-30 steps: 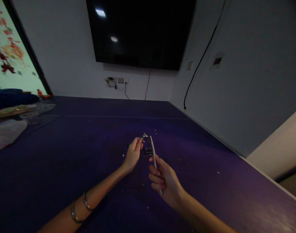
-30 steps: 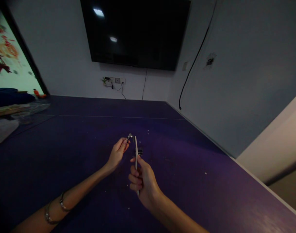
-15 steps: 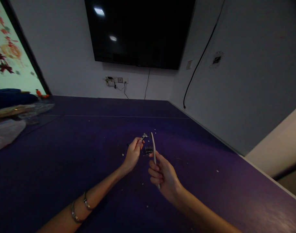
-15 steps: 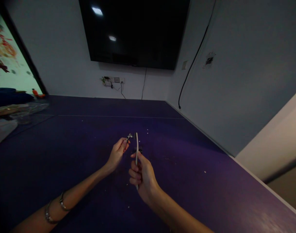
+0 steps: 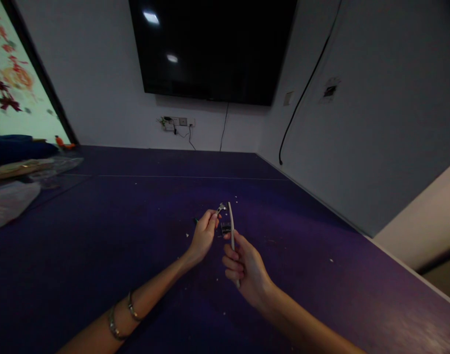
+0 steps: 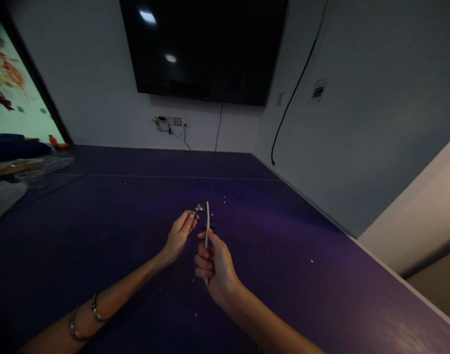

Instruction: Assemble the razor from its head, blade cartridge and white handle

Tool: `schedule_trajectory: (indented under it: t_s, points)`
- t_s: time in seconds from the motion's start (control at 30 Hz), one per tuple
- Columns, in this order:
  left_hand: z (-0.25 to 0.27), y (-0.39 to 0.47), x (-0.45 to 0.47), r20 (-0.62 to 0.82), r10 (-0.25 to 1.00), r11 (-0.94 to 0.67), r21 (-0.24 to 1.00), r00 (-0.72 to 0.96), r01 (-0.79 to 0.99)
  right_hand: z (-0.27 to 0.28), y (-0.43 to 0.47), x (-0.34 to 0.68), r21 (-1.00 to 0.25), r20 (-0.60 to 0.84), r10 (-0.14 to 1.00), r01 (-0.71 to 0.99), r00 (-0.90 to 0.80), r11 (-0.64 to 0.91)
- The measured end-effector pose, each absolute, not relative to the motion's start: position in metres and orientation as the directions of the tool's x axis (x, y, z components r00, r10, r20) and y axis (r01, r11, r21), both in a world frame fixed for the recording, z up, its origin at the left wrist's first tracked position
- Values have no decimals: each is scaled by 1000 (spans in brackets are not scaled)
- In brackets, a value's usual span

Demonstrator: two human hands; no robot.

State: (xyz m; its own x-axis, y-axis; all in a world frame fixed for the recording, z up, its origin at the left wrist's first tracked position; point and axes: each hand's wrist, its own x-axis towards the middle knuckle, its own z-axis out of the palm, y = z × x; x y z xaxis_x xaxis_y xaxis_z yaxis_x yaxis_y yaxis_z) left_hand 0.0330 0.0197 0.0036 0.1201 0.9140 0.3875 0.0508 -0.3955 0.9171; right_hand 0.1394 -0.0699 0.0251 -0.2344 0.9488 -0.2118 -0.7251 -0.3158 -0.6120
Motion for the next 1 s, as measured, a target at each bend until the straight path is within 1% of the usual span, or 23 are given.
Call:
schedule_trajectory:
  t_s: [0.17,0.37,0.63,0.8,0.93,1.0]
  points:
    - [4,19,34,412,906,-418,906,93,62,23,-77,129,-621,-239,952,-724,-193,-302]
    - [0,18,35,392,914,-400,914,107,63,25,-69,128,-639,-168,977,-740,-133,-211]
    - [1,17,35,436,896,-441,896,81,54,15,-82,114,-626,-172,974,-747,-146,-223]
    - [2,13,37,415,905,-421,906,90,50,20,-76,118,-632,-141,985,-757,-99,-166]
    - [4,15,37,420,905,-421,907,73,1,15,-84,113,-655,-172,975,-723,-142,-220]
    - [6,16,36,396,915,-394,918,77,-40,16,-88,111,-661,-182,972,-714,-148,-232]
